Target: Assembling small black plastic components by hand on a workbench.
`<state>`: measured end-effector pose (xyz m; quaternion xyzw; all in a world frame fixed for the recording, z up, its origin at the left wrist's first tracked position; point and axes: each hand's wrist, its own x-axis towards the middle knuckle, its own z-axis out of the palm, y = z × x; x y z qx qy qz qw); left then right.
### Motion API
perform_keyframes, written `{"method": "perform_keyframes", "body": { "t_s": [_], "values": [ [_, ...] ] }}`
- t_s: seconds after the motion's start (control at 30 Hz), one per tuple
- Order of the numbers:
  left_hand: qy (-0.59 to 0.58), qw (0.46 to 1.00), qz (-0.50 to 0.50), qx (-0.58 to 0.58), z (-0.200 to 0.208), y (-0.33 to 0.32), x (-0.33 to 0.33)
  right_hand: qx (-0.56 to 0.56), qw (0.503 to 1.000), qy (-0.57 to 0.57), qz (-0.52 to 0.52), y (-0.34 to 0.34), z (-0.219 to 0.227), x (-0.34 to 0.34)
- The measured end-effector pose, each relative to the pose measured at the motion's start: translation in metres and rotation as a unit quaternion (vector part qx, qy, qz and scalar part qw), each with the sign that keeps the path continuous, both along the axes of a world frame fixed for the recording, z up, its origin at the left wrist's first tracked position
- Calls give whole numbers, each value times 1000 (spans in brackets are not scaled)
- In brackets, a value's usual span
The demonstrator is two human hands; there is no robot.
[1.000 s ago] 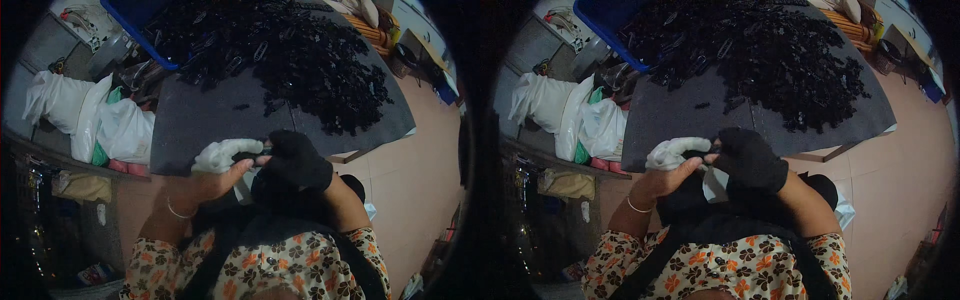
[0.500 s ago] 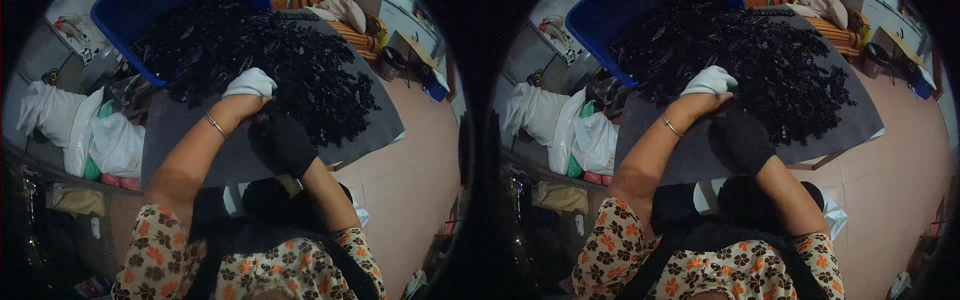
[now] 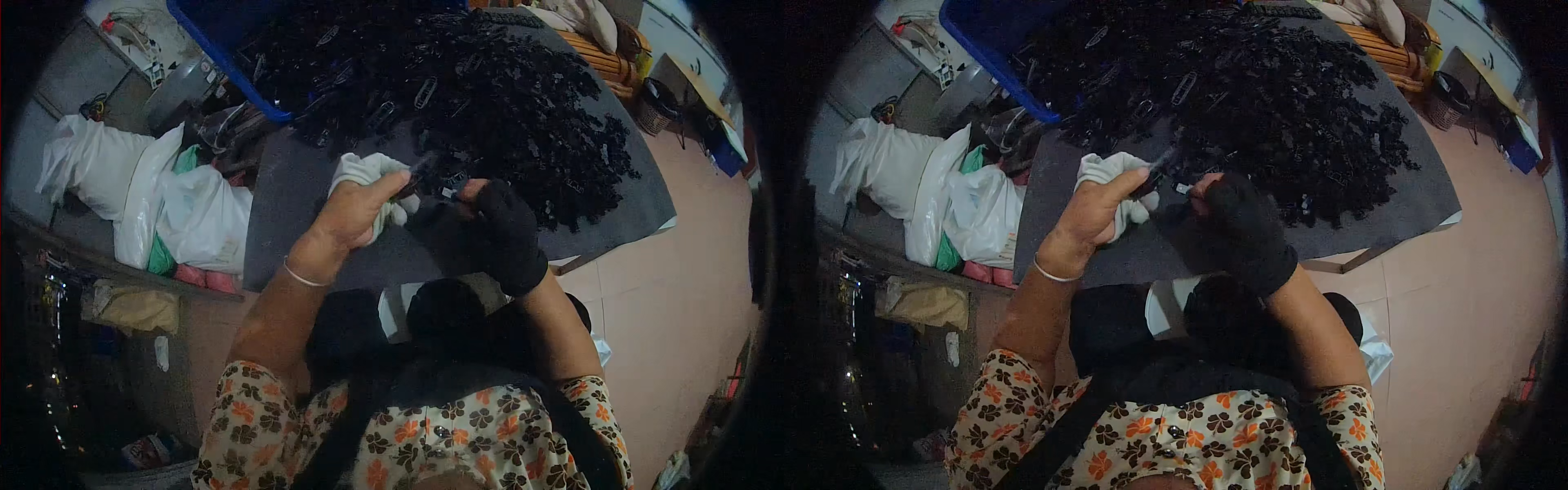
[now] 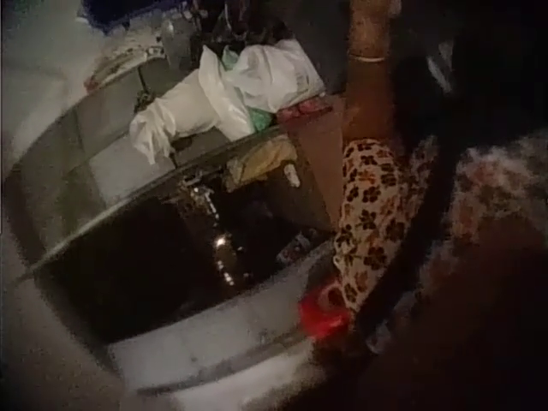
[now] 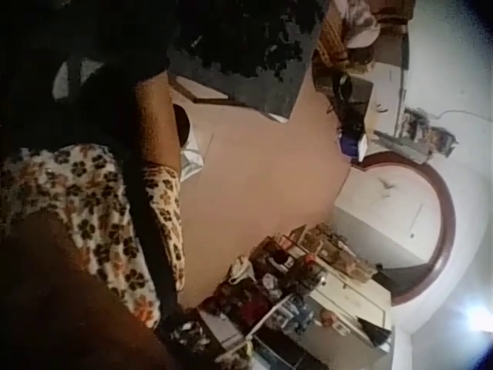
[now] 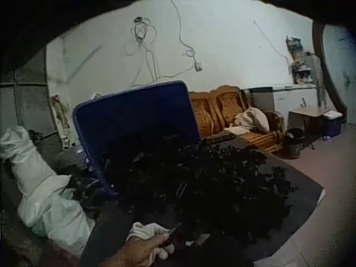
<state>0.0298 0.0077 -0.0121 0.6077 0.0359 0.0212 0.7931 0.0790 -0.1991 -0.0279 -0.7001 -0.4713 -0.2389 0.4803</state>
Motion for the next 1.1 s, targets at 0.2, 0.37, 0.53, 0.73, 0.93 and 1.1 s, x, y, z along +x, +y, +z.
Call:
{"method": "perform_keyframes", "body": {
  "t_s": [0.2, 0.37, 0.53, 0.73, 0.93, 1.1],
  "values": [
    [8, 997, -9, -78, 10, -17, -25, -18, 998, -30, 48, -2, -9, -3],
    [38, 993, -75, -82, 22, -16, -33, 1, 998, -66, 25, -2, -11, -6],
    [24, 995, -46, -85, 21, -24, -37, -10, 997, -46, 59, -5, -5, -6],
    [-50, 970, 41, 235, 13, -47, -47, 35, 923, 381, 28, 4, -4, -23],
    [-252, 774, 94, 573, 18, -58, -60, 97, 827, 519, 195, 8, -7, -35],
    [-61, 926, 41, 370, 27, -52, -66, 22, 983, 183, 17, 5, 4, -28]
  ]
}}
